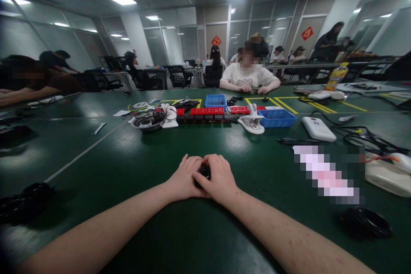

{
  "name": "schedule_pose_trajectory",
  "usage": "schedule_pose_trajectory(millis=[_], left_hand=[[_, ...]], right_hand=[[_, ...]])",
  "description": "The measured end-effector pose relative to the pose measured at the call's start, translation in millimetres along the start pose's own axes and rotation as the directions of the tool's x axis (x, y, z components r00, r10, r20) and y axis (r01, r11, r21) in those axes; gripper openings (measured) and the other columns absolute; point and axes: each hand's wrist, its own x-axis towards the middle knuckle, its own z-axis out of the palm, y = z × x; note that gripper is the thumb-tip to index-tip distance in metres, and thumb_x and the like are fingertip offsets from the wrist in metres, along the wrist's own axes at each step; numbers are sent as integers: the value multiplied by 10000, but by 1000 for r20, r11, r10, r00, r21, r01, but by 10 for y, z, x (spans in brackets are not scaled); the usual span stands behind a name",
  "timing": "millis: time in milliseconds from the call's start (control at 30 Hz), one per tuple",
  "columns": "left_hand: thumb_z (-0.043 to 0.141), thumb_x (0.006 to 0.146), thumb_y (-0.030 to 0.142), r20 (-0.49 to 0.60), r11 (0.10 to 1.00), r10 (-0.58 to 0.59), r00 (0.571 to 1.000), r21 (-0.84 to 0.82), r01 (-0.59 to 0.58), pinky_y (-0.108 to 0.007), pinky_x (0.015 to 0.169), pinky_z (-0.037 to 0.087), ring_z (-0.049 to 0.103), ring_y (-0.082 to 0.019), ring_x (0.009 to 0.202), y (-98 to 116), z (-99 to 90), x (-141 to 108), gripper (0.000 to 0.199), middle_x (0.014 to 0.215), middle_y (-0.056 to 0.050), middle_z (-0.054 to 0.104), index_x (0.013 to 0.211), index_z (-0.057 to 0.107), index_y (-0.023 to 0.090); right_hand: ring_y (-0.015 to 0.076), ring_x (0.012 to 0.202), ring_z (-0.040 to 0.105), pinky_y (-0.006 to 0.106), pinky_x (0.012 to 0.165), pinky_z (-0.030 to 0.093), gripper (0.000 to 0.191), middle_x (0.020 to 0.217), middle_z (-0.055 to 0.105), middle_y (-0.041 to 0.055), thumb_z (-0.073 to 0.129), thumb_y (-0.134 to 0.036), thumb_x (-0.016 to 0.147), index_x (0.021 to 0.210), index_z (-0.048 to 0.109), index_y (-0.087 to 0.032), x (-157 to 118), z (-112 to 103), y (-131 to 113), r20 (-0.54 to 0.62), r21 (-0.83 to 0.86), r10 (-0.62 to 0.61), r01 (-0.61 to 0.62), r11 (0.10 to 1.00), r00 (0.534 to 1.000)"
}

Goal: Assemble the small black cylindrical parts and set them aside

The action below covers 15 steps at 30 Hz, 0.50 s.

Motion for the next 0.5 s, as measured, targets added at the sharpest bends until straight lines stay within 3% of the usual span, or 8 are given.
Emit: schedule_pose_trajectory(millis=[100,267,367,500], left_hand=[[666,559,555,-36,1000,-23,999,18,24,-524,1029,154,446,-264,1043,11,4,3,633,1028,-63,502,1036,472,186],[670,600,480,-5,1000,-10,1000,10,11,-504,1022,188,481,-242,971,15,-25,8,497,942,-46,518,960,517,173],[697,584,414,-10,1000,6,1000,-22,-6,-476,1012,222,489,-238,957,-2,-35,12,485,933,-43,522,967,525,170],[709,565,326,10,995,61,998,-78,-60,-380,919,359,482,-236,947,-53,-54,21,445,952,-45,522,947,541,173]], right_hand=[[201,762,477,331,675,380,198,794,540,43,570,-333,732,803,476,-174,10,1,-15,10,-35,25,-25,999,1000],[196,755,468,319,666,369,192,777,531,32,576,-346,739,775,486,-181,25,-11,-16,43,-50,13,-11,999,999],[195,777,467,326,696,375,164,805,534,38,575,-316,745,804,512,-177,26,-27,-20,59,-16,-25,26,1000,998],[195,809,466,340,742,379,104,834,548,50,543,-213,732,827,538,-169,14,-57,-28,85,77,-116,109,991,990]])
